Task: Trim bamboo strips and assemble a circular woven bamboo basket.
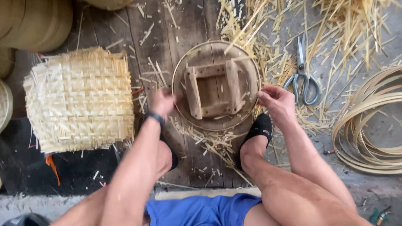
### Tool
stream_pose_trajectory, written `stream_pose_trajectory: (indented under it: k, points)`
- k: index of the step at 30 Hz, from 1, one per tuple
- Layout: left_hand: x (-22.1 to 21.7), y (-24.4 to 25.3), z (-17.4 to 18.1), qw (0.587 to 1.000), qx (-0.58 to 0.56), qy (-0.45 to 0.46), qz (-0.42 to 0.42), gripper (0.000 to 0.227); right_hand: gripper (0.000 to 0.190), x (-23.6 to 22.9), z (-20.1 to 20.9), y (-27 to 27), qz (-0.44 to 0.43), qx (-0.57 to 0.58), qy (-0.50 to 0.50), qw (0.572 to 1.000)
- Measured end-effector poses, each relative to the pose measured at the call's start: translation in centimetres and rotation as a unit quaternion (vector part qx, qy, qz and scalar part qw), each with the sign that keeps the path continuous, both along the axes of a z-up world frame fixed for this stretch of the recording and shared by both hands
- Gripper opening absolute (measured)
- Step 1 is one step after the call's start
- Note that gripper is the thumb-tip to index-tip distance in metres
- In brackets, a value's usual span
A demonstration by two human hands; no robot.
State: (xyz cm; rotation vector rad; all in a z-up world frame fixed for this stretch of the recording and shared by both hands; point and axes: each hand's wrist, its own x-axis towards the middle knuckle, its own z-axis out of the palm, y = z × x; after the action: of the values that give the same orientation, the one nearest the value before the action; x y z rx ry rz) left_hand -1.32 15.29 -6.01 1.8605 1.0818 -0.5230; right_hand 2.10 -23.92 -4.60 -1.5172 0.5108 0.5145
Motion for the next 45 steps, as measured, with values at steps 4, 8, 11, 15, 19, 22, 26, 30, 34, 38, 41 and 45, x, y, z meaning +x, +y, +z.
stream_pose_trajectory:
  k: [4, 8, 11, 15, 19, 22, 26, 30, 34, 38, 41, 45]
  points:
    - [-6.8, -2.9, 0.1, 0.946, -0.226, 0.045, 0.227, 0.048, 0.032, -0.8, 1.9, 1.5, 0.170, -0.091, 0.194, 0.962]
    - [-9.4, -3.1, -3.4, 0.934, -0.242, -0.019, 0.262, 0.025, 0.019, -2.5, -2.4, 1.2, 0.034, 0.033, 0.155, 0.987]
    - [-9.1, -3.6, -3.5, 0.936, -0.219, -0.027, 0.273, 0.025, 0.016, -2.3, -1.9, 1.6, 0.019, 0.008, 0.155, 0.988]
    - [-8.1, -4.9, -0.5, 0.948, -0.184, -0.018, 0.260, 0.026, 0.015, -2.2, -0.2, 2.6, 0.019, -0.038, 0.158, 0.987]
    - [-7.0, -4.5, 0.0, 0.962, -0.186, -0.037, 0.198, 0.024, 0.016, -2.7, 0.2, 1.7, 0.065, -0.057, 0.104, 0.991]
    - [-4.3, -4.5, 2.7, 0.927, -0.195, -0.065, 0.313, 0.026, 0.029, -1.7, 0.8, 1.4, 0.160, -0.271, -0.079, 0.946]
    - [-1.9, -3.7, 7.5, 0.966, -0.121, -0.176, 0.143, 0.024, 0.047, 2.4, 9.2, 5.7, 0.133, -0.075, -0.158, 0.975]
    - [1.1, -8.9, 19.5, 0.909, 0.080, -0.397, -0.094, 0.042, 0.053, 3.9, 13.6, 8.3, 0.096, 0.287, -0.060, 0.951]
    - [1.3, -10.8, 20.3, 0.814, 0.149, -0.514, -0.224, 0.052, 0.063, 2.9, 14.8, 8.6, -0.038, 0.411, -0.008, 0.911]
    - [1.8, -12.9, 19.0, 0.814, 0.085, -0.488, -0.303, 0.067, 0.075, 2.1, 14.1, 6.6, -0.170, 0.438, 0.040, 0.882]
    - [2.9, -13.6, 17.9, 0.801, 0.070, -0.514, -0.299, 0.063, 0.081, 1.1, 11.6, 2.9, -0.212, 0.395, 0.070, 0.891]
    - [5.5, -7.5, 14.1, 0.845, 0.120, -0.502, -0.140, 0.031, 0.086, -2.5, 7.1, -1.7, -0.177, 0.336, -0.020, 0.925]
